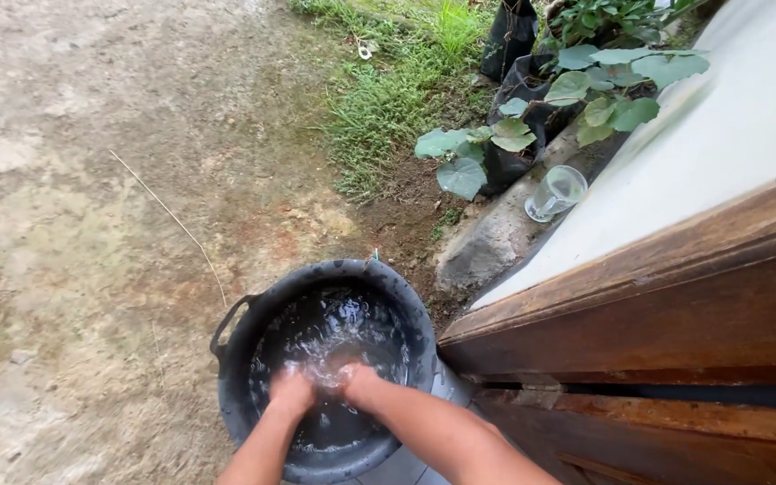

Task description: Washing a cloth in a bucket of water and then walking inside to handle a white cloth

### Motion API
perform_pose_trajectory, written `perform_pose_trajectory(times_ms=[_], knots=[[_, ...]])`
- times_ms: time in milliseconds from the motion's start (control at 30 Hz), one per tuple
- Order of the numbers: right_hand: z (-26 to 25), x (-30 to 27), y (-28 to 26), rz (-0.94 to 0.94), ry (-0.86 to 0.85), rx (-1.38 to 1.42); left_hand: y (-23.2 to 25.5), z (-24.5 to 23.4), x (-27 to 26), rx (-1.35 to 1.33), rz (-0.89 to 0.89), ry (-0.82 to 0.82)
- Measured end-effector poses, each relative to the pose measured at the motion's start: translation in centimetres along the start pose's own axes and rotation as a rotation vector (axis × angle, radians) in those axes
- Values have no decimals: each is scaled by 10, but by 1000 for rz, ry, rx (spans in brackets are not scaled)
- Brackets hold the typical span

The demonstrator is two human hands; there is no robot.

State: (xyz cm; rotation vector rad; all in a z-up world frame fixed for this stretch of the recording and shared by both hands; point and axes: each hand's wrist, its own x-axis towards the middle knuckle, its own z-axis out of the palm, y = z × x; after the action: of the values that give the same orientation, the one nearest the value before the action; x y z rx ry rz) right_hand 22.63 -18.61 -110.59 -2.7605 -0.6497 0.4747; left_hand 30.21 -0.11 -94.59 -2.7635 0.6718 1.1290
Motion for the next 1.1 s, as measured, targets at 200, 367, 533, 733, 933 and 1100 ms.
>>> perform_pose_trajectory(times_ms=[200,367,533,733,933,1100], knots=[[-319,-38,-77,260,-263,136,2,-101,-84,-370,-26,165],[-458,-91,-91,399,-413,793,-19,-155,-128,-585,271,301],[-481,-112,-50,328,-310,895,-34,-190,-164,-721,316,293],[-488,-104,-43,141,-41,1326,-36,-192,-161,-818,322,285],[-419,-62,-85,194,-273,590,-18,-163,-116,-482,205,115],[-315,-37,-106,326,-381,206,4,-87,-66,-307,310,128]])
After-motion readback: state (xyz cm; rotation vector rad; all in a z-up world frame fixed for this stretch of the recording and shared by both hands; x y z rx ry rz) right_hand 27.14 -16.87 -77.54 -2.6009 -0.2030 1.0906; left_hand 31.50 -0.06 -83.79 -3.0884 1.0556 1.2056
